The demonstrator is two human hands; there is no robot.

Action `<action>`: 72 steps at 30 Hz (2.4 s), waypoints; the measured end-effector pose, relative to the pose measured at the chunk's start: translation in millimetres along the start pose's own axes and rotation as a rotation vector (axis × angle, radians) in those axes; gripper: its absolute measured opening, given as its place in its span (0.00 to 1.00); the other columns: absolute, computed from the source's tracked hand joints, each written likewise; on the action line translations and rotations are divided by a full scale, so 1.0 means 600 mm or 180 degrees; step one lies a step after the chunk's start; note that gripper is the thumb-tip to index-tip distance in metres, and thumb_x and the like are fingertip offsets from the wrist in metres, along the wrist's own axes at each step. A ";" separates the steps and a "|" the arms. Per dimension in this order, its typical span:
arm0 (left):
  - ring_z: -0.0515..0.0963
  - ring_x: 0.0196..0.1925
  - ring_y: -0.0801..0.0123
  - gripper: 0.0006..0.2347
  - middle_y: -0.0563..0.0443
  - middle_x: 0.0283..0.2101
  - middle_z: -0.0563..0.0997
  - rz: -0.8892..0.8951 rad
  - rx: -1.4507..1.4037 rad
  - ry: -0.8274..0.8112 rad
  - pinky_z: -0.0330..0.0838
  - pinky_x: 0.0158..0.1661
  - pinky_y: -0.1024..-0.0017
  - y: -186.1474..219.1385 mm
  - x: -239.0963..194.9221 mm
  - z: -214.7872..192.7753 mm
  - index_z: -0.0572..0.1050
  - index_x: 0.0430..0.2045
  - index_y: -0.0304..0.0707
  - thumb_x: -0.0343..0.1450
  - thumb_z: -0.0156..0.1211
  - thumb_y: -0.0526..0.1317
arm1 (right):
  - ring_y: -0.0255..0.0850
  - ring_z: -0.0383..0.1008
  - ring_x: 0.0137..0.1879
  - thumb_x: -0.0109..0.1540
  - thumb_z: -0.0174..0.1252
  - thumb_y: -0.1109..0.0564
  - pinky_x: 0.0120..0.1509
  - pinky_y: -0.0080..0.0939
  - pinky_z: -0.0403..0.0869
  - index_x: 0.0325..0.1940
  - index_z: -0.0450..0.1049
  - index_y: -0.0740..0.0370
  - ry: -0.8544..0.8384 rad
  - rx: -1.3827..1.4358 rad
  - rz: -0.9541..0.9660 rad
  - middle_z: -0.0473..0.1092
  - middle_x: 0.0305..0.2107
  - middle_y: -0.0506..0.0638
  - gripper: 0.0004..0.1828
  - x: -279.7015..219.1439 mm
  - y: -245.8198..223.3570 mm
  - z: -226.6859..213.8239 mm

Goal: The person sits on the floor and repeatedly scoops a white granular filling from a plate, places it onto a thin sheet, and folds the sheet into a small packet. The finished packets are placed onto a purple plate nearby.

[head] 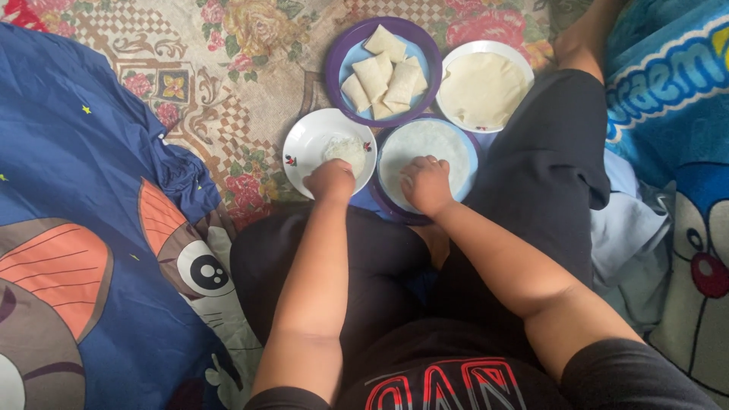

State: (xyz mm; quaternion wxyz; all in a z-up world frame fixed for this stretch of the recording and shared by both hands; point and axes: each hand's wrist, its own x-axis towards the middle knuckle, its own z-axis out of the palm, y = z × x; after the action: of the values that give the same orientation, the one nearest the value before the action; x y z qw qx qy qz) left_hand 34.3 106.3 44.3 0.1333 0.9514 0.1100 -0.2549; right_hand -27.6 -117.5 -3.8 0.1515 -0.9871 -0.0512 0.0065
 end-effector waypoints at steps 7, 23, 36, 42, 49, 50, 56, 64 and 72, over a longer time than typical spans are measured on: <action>0.76 0.62 0.49 0.22 0.48 0.59 0.77 -0.0794 -0.1138 -0.0248 0.64 0.58 0.52 -0.038 0.072 0.046 0.70 0.64 0.63 0.72 0.49 0.43 | 0.40 0.73 0.55 0.64 0.59 0.45 0.61 0.46 0.64 0.47 0.82 0.43 -0.0292 0.0000 -0.0184 0.75 0.43 0.42 0.11 0.073 -0.084 0.006; 0.60 0.76 0.42 0.34 0.34 0.74 0.60 -0.0558 -0.1823 -0.0315 0.56 0.72 0.49 -0.033 0.109 0.037 0.53 0.75 0.41 0.67 0.43 0.31 | 0.50 0.60 0.71 0.60 0.59 0.40 0.66 0.55 0.58 0.72 0.67 0.48 -0.1100 -0.0696 -0.0519 0.68 0.61 0.52 0.36 0.171 -0.148 0.131; 0.74 0.66 0.40 0.21 0.27 0.59 0.78 0.0357 -0.0034 -0.1163 0.68 0.65 0.48 -0.009 0.031 -0.026 0.73 0.59 0.21 0.70 0.42 0.27 | 0.55 0.81 0.52 0.58 0.55 0.60 0.57 0.56 0.76 0.50 0.83 0.51 -0.0948 0.1094 -0.0362 0.81 0.43 0.54 0.19 0.203 -0.091 0.116; 0.81 0.57 0.46 0.19 0.39 0.49 0.84 -0.0952 -0.1287 -0.0191 0.75 0.58 0.51 -0.062 0.112 0.021 0.81 0.47 0.31 0.72 0.41 0.39 | 0.51 0.82 0.45 0.63 0.55 0.55 0.51 0.50 0.76 0.43 0.84 0.54 -0.0671 0.0584 -0.0378 0.80 0.36 0.52 0.12 0.211 -0.075 0.110; 0.77 0.63 0.41 0.18 0.32 0.55 0.79 -0.0327 -0.0385 -0.0669 0.72 0.61 0.48 -0.101 0.214 0.144 0.80 0.45 0.24 0.72 0.42 0.36 | 0.44 0.80 0.42 0.62 0.55 0.53 0.52 0.49 0.73 0.39 0.83 0.50 -0.0619 -0.0585 -0.0810 0.79 0.34 0.47 0.11 0.169 -0.095 0.105; 0.77 0.63 0.41 0.17 0.31 0.55 0.80 -0.0314 -0.0635 -0.0678 0.74 0.60 0.53 -0.129 0.251 0.193 0.80 0.48 0.27 0.68 0.48 0.33 | 0.45 0.80 0.42 0.63 0.56 0.52 0.53 0.49 0.73 0.39 0.84 0.50 -0.0627 -0.0193 -0.0637 0.78 0.33 0.47 0.10 0.171 -0.096 0.099; 0.77 0.63 0.53 0.21 0.48 0.57 0.80 -0.0539 -0.1765 -0.0030 0.71 0.62 0.56 -0.030 0.043 0.000 0.77 0.58 0.46 0.68 0.50 0.37 | 0.52 0.80 0.42 0.62 0.62 0.54 0.51 0.52 0.76 0.36 0.84 0.54 -0.0461 0.1237 -0.0034 0.79 0.31 0.52 0.07 0.169 -0.123 0.030; 0.81 0.58 0.56 0.20 0.53 0.53 0.83 -0.0083 -0.2154 0.0026 0.77 0.56 0.55 -0.016 0.044 0.035 0.80 0.53 0.51 0.65 0.64 0.44 | 0.52 0.80 0.42 0.60 0.62 0.56 0.49 0.50 0.76 0.37 0.85 0.53 -0.0530 0.2600 0.0307 0.80 0.32 0.52 0.07 0.169 -0.155 -0.053; 0.83 0.54 0.55 0.14 0.53 0.45 0.86 -0.0135 -0.2126 0.0571 0.77 0.55 0.55 -0.027 0.015 0.018 0.83 0.46 0.52 0.68 0.65 0.50 | 0.45 0.79 0.42 0.58 0.65 0.56 0.50 0.46 0.75 0.40 0.85 0.52 -0.0628 0.3036 0.0198 0.80 0.32 0.52 0.08 0.173 -0.161 -0.069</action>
State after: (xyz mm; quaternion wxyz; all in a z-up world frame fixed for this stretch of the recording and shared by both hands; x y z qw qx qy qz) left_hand 32.6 119.2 27.5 0.4218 0.8714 0.2183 -0.1229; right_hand 67.5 -27.3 65.1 0.5811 -0.8034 -0.0271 0.1272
